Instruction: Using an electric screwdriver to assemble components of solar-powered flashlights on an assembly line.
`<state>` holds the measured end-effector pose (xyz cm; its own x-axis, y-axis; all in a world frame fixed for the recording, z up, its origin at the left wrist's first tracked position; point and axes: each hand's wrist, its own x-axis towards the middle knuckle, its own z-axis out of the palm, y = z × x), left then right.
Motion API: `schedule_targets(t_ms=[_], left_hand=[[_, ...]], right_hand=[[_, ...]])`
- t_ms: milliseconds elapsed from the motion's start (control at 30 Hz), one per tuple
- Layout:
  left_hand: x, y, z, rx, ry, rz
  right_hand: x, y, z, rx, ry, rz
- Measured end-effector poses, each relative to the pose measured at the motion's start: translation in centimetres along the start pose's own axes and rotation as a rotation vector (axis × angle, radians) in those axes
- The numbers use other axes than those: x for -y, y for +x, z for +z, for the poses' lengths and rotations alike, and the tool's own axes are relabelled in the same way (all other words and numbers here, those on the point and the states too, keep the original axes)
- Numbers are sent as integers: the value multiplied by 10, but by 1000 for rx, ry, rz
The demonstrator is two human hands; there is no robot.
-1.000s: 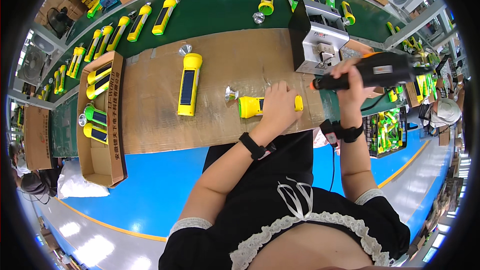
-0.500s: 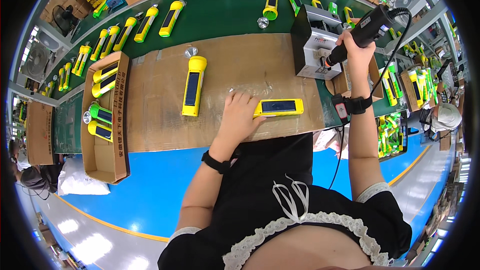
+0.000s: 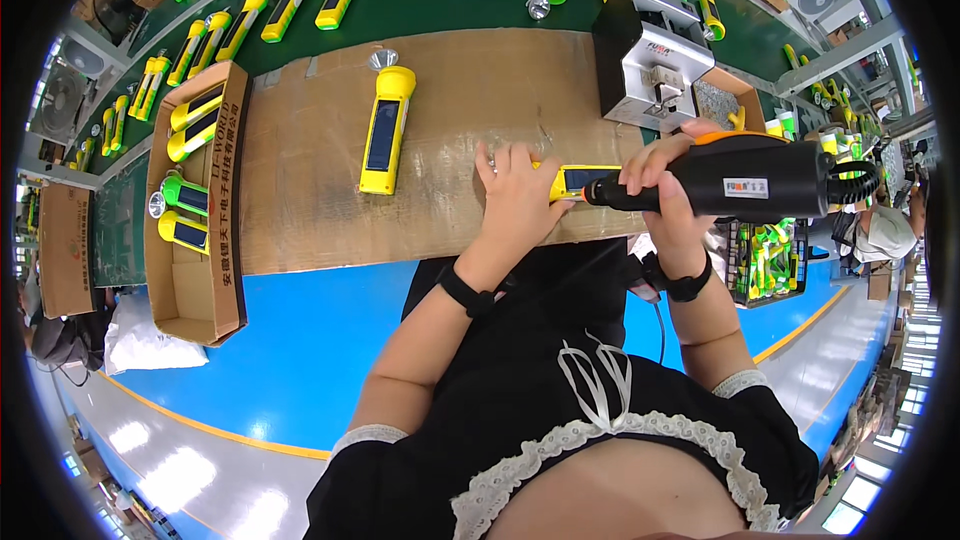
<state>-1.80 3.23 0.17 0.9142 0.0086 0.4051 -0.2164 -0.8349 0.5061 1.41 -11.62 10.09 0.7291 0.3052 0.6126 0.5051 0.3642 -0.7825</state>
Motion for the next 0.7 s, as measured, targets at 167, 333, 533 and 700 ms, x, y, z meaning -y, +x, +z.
schedule_targets(t_ms=[167, 333, 533, 700], left_hand=[[-1, -1, 2, 2, -1, -13], [-1, -4, 3, 6, 2, -25], [-1, -6, 5, -16, -37, -10], [0, -4, 4, 6, -19, 7]], right_hand=[[-9, -2, 5, 5, 13, 49], [-21, -5, 7, -6, 21, 52], [-30, -10, 15, 28, -38, 56], [-30, -10, 16, 40, -75, 74]])
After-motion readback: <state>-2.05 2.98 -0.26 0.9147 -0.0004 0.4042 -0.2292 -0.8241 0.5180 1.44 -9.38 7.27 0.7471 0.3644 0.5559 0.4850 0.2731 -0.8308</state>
